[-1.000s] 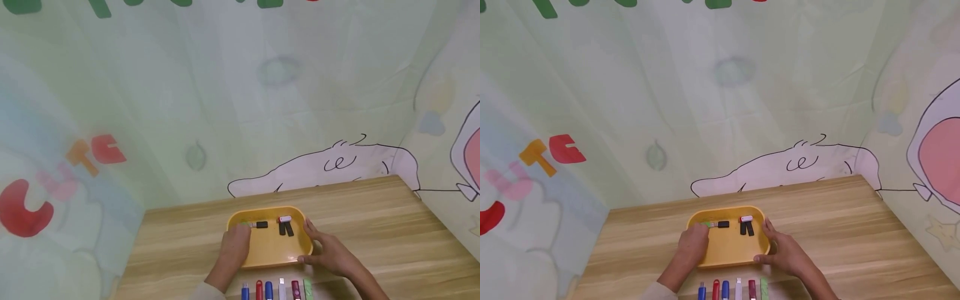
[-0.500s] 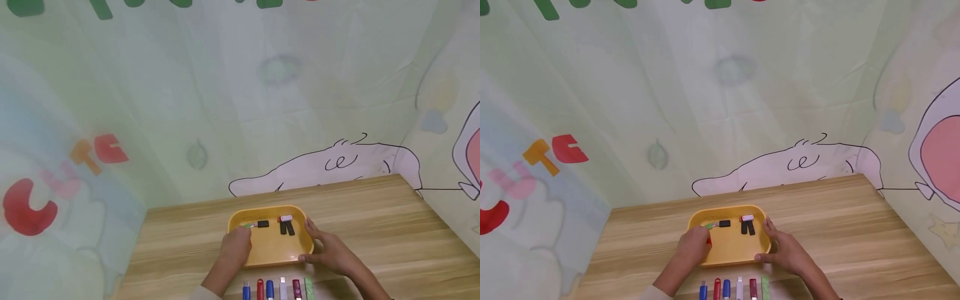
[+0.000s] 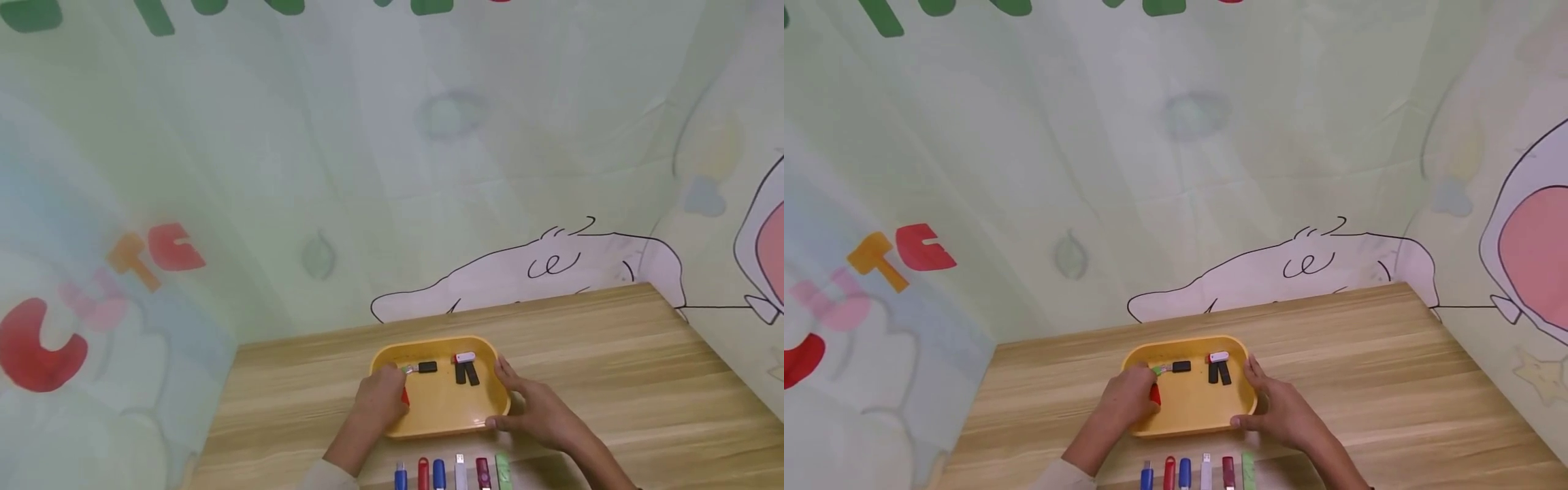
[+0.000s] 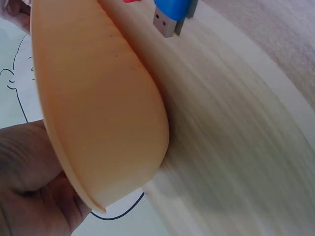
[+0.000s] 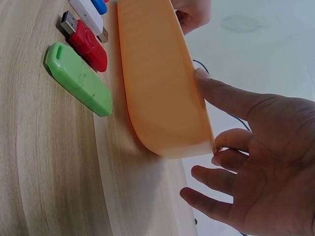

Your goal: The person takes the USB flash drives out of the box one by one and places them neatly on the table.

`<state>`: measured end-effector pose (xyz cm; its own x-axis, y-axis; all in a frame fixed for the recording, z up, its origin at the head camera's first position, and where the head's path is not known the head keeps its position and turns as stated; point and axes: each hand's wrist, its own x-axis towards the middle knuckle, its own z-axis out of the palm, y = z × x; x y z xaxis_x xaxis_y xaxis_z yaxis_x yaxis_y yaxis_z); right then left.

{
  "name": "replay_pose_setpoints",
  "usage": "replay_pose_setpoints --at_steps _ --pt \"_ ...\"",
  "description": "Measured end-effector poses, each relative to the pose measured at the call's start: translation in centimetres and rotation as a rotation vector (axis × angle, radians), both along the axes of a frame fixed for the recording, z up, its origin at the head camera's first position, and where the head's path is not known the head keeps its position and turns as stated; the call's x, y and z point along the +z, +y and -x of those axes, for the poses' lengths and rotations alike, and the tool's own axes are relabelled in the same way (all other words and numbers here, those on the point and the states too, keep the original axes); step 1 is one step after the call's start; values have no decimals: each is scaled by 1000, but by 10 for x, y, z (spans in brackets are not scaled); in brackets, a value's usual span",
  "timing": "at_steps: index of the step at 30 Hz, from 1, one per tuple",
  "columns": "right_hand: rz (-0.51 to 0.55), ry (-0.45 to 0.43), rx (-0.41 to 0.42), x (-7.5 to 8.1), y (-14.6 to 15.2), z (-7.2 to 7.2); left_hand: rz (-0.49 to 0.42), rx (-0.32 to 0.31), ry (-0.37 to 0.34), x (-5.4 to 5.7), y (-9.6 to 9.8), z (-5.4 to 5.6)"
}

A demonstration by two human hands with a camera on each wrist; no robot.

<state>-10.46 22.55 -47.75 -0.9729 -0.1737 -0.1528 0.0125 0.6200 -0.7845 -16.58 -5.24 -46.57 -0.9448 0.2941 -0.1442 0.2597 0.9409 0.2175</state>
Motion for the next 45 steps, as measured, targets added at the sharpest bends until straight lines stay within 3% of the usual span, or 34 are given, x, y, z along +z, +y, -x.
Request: replay_pose_setpoints --at_steps 8,27,35,45 --pt "-4 11 4 0 0 1 45 -32 33 -2 3 -2" --pt "-12 -8 -3 2 0 0 14 -54 -8 -3 5 -2" --pt "-12 -10 4 1 -2 0 56 -99 -27 -3 1 0" --pt "-25 -17 -1 2 -1 -1 27 -150 1 0 0 2"
